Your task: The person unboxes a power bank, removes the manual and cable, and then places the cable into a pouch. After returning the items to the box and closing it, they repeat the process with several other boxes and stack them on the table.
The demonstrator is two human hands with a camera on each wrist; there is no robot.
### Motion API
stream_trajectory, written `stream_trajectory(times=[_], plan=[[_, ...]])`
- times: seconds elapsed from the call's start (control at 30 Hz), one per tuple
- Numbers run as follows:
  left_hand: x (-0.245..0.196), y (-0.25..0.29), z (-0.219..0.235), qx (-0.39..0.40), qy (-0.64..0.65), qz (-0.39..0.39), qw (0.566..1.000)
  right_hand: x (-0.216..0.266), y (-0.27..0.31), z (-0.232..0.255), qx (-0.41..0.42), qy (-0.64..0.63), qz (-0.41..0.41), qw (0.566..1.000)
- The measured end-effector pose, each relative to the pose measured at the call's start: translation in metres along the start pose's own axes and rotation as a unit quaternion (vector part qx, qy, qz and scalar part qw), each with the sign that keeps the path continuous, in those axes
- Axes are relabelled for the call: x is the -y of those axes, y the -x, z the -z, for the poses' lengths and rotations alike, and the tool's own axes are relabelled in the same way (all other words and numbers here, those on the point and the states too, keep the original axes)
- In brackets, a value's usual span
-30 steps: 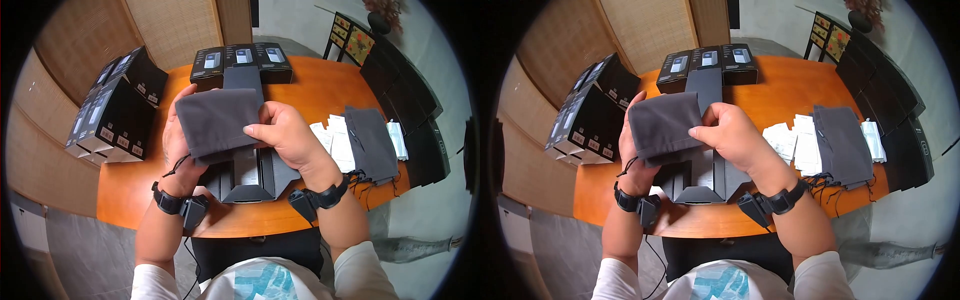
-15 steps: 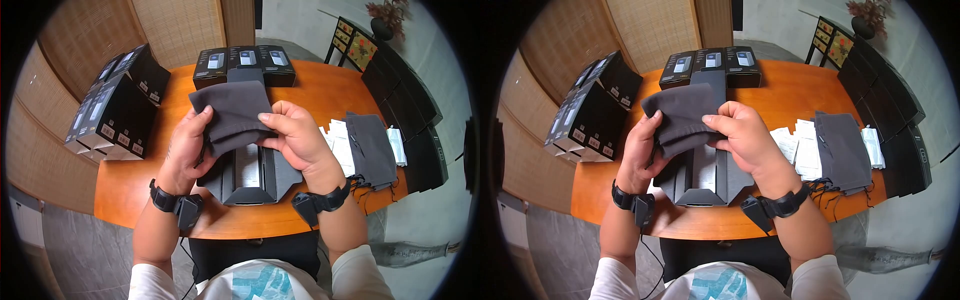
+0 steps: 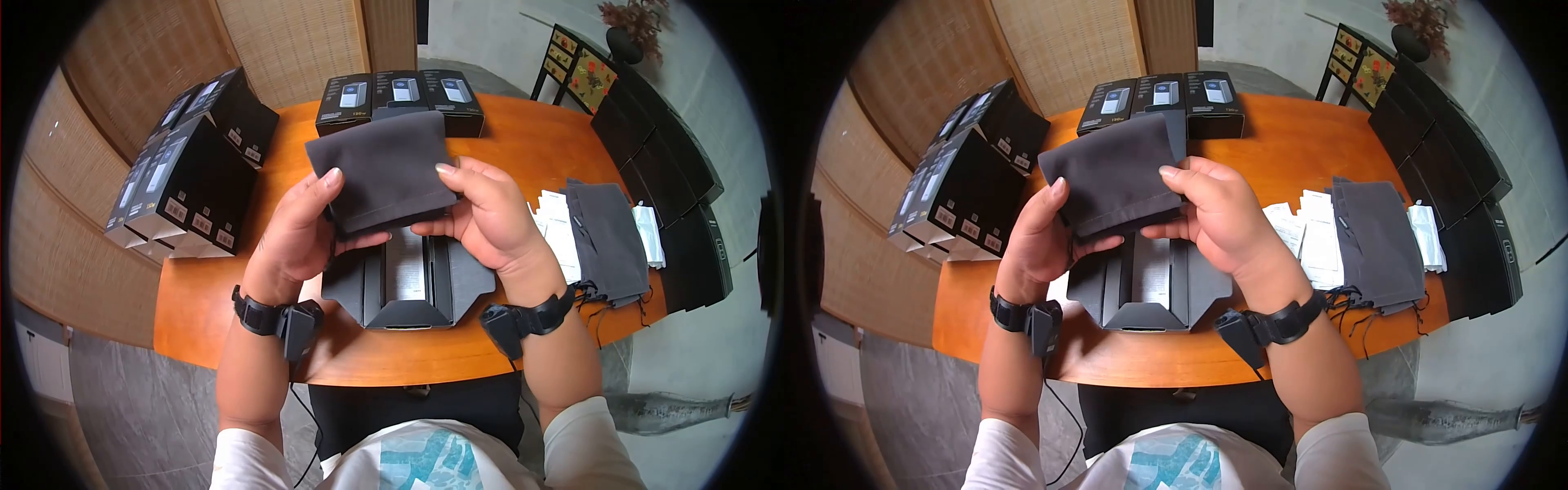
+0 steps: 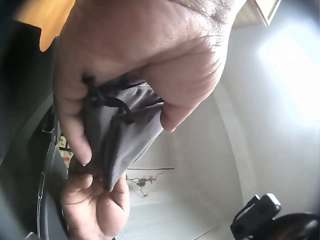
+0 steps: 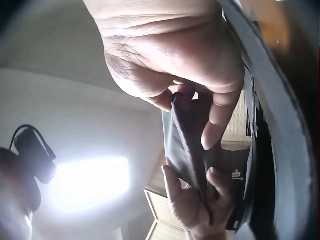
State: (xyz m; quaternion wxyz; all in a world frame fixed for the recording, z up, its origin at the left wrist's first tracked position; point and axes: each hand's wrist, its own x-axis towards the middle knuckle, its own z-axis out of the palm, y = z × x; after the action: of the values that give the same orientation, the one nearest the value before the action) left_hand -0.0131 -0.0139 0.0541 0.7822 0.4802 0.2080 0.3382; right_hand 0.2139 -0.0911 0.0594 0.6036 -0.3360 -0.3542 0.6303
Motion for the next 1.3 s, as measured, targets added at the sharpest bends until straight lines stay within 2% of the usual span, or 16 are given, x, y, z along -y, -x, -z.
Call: stream_trajectory(times=[0.17,0.37,0.43,0.53,0.63,0.67,0.73,0.8,0.83,0.93,1.0,1.07,1.13,1.17,1.23,1.3], plan=[[0.005,-0.004,0.003,0.004,0.024,-0.007,1.000,-0.010,-0.005,0.006,-0.012,0.040,0.024,0.999],[0.010,-0.009,-0.002,-0.069,-0.007,-0.014,0.997,-0.016,-0.007,0.001,-0.077,0.159,0.085,0.981],[0.013,-0.011,-0.001,-0.082,-0.074,-0.038,0.993,-0.015,-0.006,-0.008,-0.128,0.200,0.104,0.966],[0.019,-0.014,-0.001,-0.116,-0.208,-0.110,0.965,-0.031,-0.017,0.000,-0.108,0.221,0.198,0.949],[0.023,-0.014,-0.008,-0.138,-0.371,-0.198,0.897,-0.030,-0.014,-0.001,-0.091,0.314,0.229,0.917],[0.025,-0.013,-0.012,-0.141,-0.426,-0.225,0.865,-0.028,-0.008,-0.006,-0.107,0.371,0.254,0.887],[0.028,-0.011,-0.020,-0.137,-0.421,-0.244,0.863,-0.026,0.006,-0.022,-0.138,0.478,0.300,0.814],[0.032,-0.010,-0.025,-0.121,-0.414,-0.281,0.857,-0.031,0.009,-0.027,-0.104,0.508,0.326,0.790],[0.030,-0.008,-0.027,-0.102,-0.442,-0.301,0.839,-0.034,0.009,-0.028,-0.072,0.501,0.340,0.793],[0.030,-0.004,-0.021,-0.016,-0.219,-0.197,0.956,-0.033,0.011,-0.023,0.028,0.430,0.300,0.851],[0.025,-0.004,-0.004,0.057,-0.131,-0.164,0.976,-0.032,0.007,-0.015,0.071,0.382,0.302,0.871],[0.022,-0.004,0.003,0.088,-0.118,-0.179,0.973,-0.026,0.010,-0.018,0.066,0.275,0.223,0.933],[0.015,-0.001,-0.009,0.051,-0.211,-0.160,0.963,-0.022,0.009,-0.020,0.047,0.182,0.161,0.969],[0.013,0.001,-0.013,0.033,-0.256,-0.150,0.954,-0.017,0.011,-0.020,0.012,0.207,0.173,0.963],[0.012,0.000,-0.010,0.050,-0.236,-0.092,0.966,-0.014,0.007,-0.012,-0.040,0.388,0.282,0.876],[0.012,-0.001,-0.011,0.070,-0.217,-0.056,0.972,-0.013,0.003,-0.008,-0.059,0.417,0.306,0.854]])
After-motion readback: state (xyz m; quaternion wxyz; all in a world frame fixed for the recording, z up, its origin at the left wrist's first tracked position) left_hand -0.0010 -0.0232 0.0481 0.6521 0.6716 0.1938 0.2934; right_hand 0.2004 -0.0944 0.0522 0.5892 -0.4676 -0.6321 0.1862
